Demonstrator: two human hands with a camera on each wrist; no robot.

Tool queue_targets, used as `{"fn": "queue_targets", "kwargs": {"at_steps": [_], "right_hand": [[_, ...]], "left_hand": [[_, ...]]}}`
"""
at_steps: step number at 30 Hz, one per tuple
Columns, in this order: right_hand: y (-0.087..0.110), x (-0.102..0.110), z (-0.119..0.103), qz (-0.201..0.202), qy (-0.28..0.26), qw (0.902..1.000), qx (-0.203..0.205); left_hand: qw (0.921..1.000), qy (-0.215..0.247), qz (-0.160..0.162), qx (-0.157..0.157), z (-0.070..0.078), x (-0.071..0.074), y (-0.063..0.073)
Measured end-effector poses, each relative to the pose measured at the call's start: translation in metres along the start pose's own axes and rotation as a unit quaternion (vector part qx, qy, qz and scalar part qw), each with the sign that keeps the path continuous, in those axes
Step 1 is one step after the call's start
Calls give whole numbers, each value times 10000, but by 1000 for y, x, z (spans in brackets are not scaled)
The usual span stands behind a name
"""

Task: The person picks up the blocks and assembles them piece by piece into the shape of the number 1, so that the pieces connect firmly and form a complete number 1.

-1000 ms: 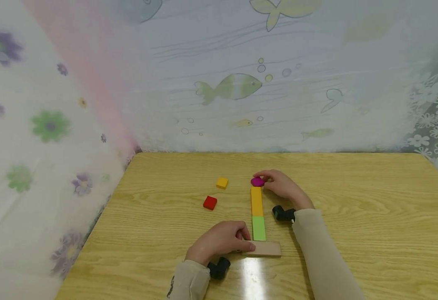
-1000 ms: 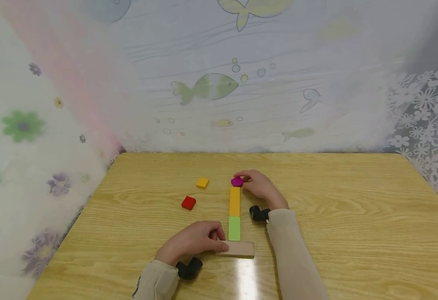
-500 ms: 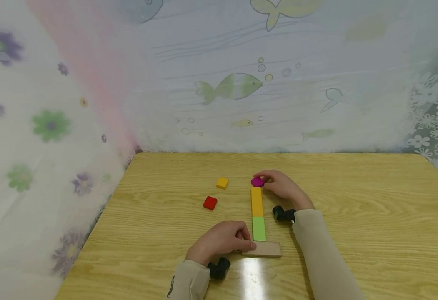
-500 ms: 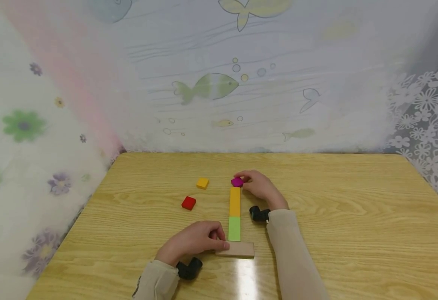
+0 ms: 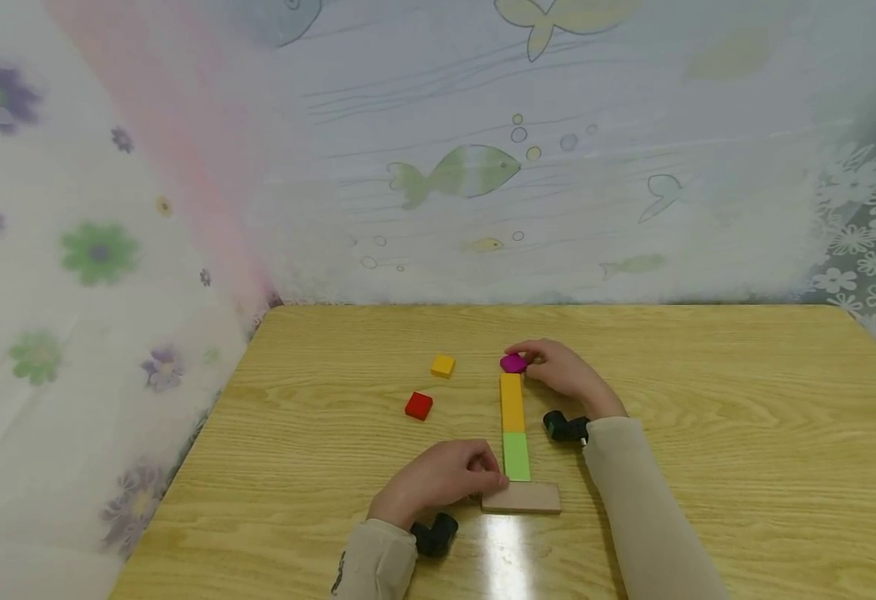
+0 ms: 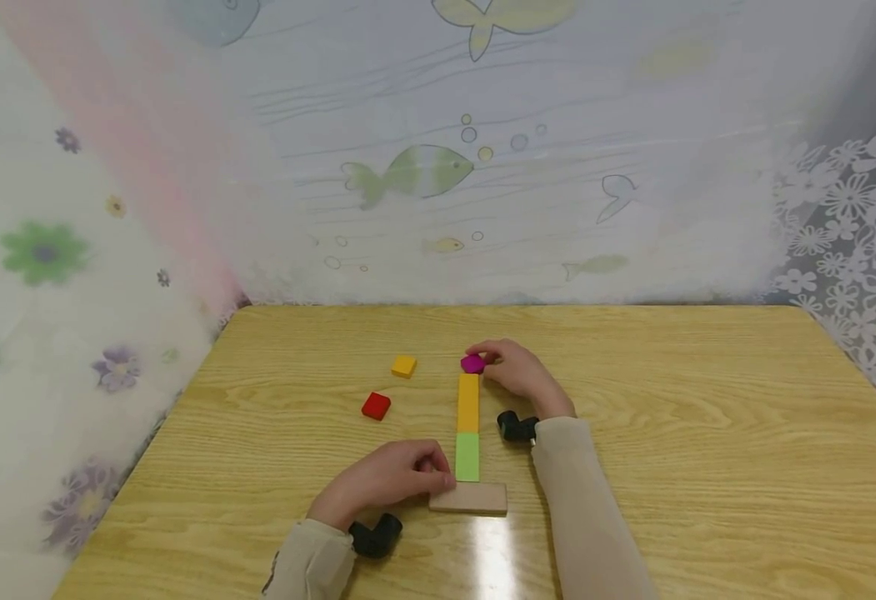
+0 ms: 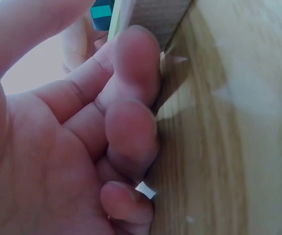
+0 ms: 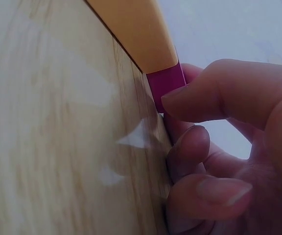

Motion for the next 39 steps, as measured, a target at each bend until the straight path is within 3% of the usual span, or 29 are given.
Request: {"fn": "queue_targets", "kwargs": {"at_steps": [12, 18, 24, 27, 33, 39], "right_hand": [[-1, 0, 0, 27, 69, 9999, -107], [-1, -2, 0, -3, -64, 9997, -217], [-1, -2, 2, 75, -104, 9993, -358], [-1, -2, 1, 123, -131, 9993, -339], [0, -4, 1, 61, -173, 9993, -314], [-1, -2, 1, 89, -141, 9995, -282]], "left_hand": [[9993, 373, 69, 57, -4, 13, -4], [9951, 950, 269, 26, -14, 25, -8], [9775, 2100, -113, -159, -24, 34, -10], [9676, 2519, -7, -170, -29, 41, -9], [9633, 2652, 329, -245, -33, 52, -8], [9495, 3097, 352, -365, -33, 58, -11]]}}
Point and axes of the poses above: each hand's wrist, its own y-axis away from the middle knuckle, its own x-axis out of the back of the hand, z = x × y, the point moved 5 cm from there along -y, towards the middle knuckle, and after that the axes turned 10 degrees about y, right-handed, at the moved point
